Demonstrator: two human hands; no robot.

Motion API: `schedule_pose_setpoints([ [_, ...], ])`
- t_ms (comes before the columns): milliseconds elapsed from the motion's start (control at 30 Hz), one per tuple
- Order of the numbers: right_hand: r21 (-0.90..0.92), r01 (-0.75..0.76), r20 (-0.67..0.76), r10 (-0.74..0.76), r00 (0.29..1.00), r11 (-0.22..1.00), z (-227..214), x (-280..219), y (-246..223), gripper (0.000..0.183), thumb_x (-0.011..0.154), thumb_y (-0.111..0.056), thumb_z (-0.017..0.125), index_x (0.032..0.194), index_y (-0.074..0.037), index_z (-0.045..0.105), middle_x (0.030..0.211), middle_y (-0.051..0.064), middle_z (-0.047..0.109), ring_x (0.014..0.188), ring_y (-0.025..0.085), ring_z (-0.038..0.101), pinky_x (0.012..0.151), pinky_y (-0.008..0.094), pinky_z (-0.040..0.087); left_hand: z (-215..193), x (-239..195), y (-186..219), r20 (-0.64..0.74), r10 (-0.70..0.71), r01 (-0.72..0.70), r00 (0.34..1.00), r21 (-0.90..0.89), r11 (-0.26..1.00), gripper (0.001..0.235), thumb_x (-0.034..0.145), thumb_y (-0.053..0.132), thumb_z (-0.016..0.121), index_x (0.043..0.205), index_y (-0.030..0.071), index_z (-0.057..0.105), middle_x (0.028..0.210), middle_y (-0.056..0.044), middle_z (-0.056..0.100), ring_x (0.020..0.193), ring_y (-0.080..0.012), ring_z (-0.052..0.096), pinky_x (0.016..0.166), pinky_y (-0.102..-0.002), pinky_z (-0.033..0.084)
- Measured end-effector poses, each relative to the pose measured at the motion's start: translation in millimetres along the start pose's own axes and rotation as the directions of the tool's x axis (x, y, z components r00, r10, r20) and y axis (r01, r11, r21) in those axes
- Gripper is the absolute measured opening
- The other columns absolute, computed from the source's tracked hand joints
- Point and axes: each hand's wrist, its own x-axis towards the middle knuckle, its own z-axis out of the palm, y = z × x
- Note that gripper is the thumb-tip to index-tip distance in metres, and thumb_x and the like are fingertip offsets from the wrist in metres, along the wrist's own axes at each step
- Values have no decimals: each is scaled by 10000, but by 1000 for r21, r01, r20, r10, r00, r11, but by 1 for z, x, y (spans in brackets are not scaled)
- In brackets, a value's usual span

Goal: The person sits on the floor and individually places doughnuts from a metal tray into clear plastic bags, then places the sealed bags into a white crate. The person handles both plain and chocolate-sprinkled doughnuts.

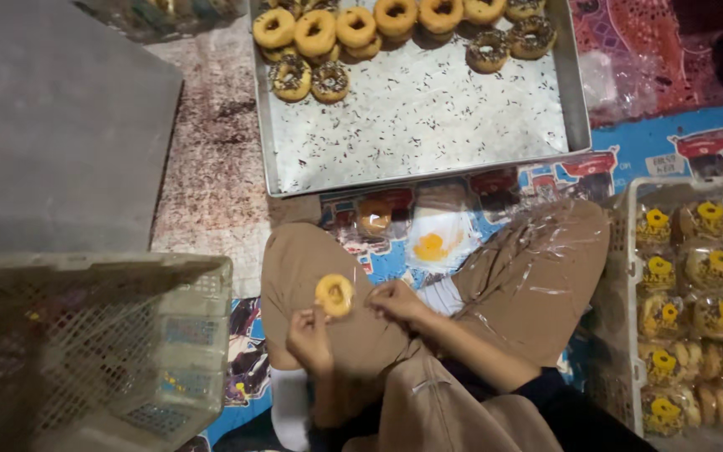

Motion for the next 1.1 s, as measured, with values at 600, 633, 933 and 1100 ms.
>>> schedule_pose_setpoints([
  [600, -979, 102, 191, -637, 747, -175, -141, -16, -61, 149, 811, -176, 642, 884, -140, 767, 940, 63, 728, 985, 242, 674, 982, 502, 424, 162, -2, 146, 535, 459, -452, 710, -154, 879, 543, 832, 364, 809, 1171, -15, 619, 1145, -275, 650, 1078, -420, 626, 923, -509, 498],
  [633, -972, 44, 187, -645, 741, -231, -137, -40, -68, 183, 749, -121, 623, 866, -145, 762, 1009, 37, 748, 1075, 226, 670, 994, 512, 413, 164, -23, 155, 669, 405, -434, 624, -135, 891, 414, 909, 350, 680, 1179, 37, 684, 1183, -247, 695, 1110, -392, 660, 967, -503, 517],
  [933, -776, 543, 151, -742, 653, 321, -102, -107, -198, 781, 764, -330, 780, 1444, -35, 535, 1542, 263, 379, 1419, 512, 323, 1078, 667, 289, 127, -21, 213, 329, 435, 144, 838, -903, 406, 467, 964, 443, 671, 1239, 65, 671, 1116, -175, 667, 996, -329, 584, 862, -442, 428],
  [1100, -715, -5, -622, -632, 462, 699, -193, -5, -299, 642, 828, -611, 809, 1045, -12, 732, 853, 188, 739, 820, 309, 734, 756, 425, 570, 95, 62, 217, 243, 343, 367, 908, -856, -365, 218, 1124, 250, 667, 1095, 37, 632, 1176, -152, 644, 1015, -222, 597, 924, -341, 530],
])
